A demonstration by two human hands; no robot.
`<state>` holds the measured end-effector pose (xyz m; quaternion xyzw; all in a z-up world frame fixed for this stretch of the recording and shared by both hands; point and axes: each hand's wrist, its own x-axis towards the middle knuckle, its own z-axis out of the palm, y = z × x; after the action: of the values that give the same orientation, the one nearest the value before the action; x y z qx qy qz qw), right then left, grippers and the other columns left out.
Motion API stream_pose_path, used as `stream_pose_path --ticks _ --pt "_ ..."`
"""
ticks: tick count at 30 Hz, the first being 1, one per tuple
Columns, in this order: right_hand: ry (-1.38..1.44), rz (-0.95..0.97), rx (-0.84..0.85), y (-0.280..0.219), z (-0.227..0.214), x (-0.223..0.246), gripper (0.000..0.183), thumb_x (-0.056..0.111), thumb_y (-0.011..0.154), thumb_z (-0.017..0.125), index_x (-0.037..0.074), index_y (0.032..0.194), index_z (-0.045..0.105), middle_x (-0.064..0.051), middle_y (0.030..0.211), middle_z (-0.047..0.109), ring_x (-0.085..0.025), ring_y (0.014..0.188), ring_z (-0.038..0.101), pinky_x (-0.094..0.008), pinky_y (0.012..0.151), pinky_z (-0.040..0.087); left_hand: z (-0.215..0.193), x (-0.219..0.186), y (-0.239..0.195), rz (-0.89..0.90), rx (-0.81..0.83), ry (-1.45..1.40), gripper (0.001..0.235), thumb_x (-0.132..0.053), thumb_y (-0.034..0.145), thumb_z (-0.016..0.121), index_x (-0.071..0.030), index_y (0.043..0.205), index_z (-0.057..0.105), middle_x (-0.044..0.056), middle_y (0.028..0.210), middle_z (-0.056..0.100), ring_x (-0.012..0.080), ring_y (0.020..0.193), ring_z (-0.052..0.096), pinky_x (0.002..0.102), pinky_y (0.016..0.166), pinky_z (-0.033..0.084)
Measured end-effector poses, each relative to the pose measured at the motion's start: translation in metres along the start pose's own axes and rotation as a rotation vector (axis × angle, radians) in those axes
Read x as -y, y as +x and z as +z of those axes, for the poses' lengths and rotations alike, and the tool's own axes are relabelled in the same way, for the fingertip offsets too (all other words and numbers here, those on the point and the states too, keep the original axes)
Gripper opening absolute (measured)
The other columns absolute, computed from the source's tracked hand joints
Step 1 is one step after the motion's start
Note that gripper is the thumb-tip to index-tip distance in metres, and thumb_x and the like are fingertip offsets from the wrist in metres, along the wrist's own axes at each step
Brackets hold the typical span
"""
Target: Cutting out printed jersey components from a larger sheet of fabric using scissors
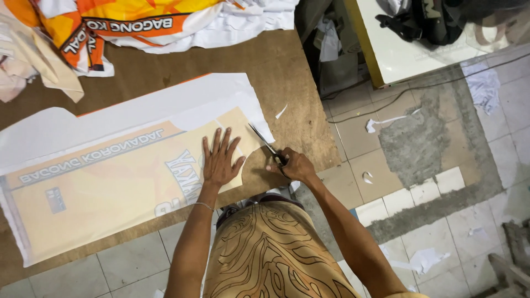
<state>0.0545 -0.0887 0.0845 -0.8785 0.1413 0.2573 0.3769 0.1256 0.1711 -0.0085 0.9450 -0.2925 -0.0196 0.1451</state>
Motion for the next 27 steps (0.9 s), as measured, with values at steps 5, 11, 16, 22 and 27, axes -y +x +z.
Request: stream_pose_path --ticks 5,11,16,22,27 --pt "-0.027 0.026 0.003 0.018 0.008 0.013 0.046 0.037 0.083 0.065 0.012 0.121 0.058 -0.026 0.094 0.074 -0.040 0.092 0.075 -0.047 0.079 0.061 -0.001 0.002 -0.002 0.005 0.002 0.019 0.065 -0.062 0.099 0.043 -0.026 0.153 0.042 0.007 0.170 0.023 0.0337 0.158 0.013 0.066 0.123 0.002" --pt "-0.046 -0.015 -0.021 0.043 0.018 -0.003 0.039 0.015 0.083 0.054 0.011 0.121 0.061 -0.023 0.084 0.072 -0.039 0.081 0.074 -0.044 0.070 0.060 0.002 0.000 -0.001 -0.028 -0.009 0.018 0.063 -0.063 0.100 0.040 -0.028 0.152 0.042 0.003 0.171 0.022 0.0307 0.158 0.011 0.063 0.123 -0.002" --pt "0.000 -0.069 -0.057 0.056 0.030 -0.025 0.035 0.010 0.081 0.056 0.014 0.114 0.065 -0.019 0.075 0.071 -0.034 0.070 0.073 -0.041 0.064 0.058 0.004 0.000 0.000 -0.046 0.001 -0.031 0.064 -0.062 0.098 0.043 -0.029 0.152 0.042 0.003 0.171 0.022 0.0312 0.158 0.013 0.064 0.123 0.001" --pt "0.014 -0.023 -0.025 0.058 0.023 -0.005 0.037 0.023 0.084 0.064 0.006 0.117 0.067 -0.028 0.086 0.072 -0.040 0.082 0.073 -0.045 0.067 0.058 0.016 -0.005 0.010 -0.126 -0.027 -0.024 0.042 -0.051 0.104 0.043 -0.029 0.138 0.055 0.002 0.162 0.037 0.0321 0.154 0.023 0.067 0.121 0.012" --pt "-0.012 0.011 -0.020 0.061 0.013 0.019 0.042 0.036 0.081 0.068 0.010 0.115 0.067 -0.021 0.081 0.072 -0.037 0.079 0.074 -0.045 0.066 0.058 0.031 -0.012 0.020 -0.172 -0.101 0.017 0.037 -0.040 0.097 0.057 -0.026 0.131 0.058 0.006 0.152 0.045 0.0363 0.149 0.029 0.069 0.114 0.024"
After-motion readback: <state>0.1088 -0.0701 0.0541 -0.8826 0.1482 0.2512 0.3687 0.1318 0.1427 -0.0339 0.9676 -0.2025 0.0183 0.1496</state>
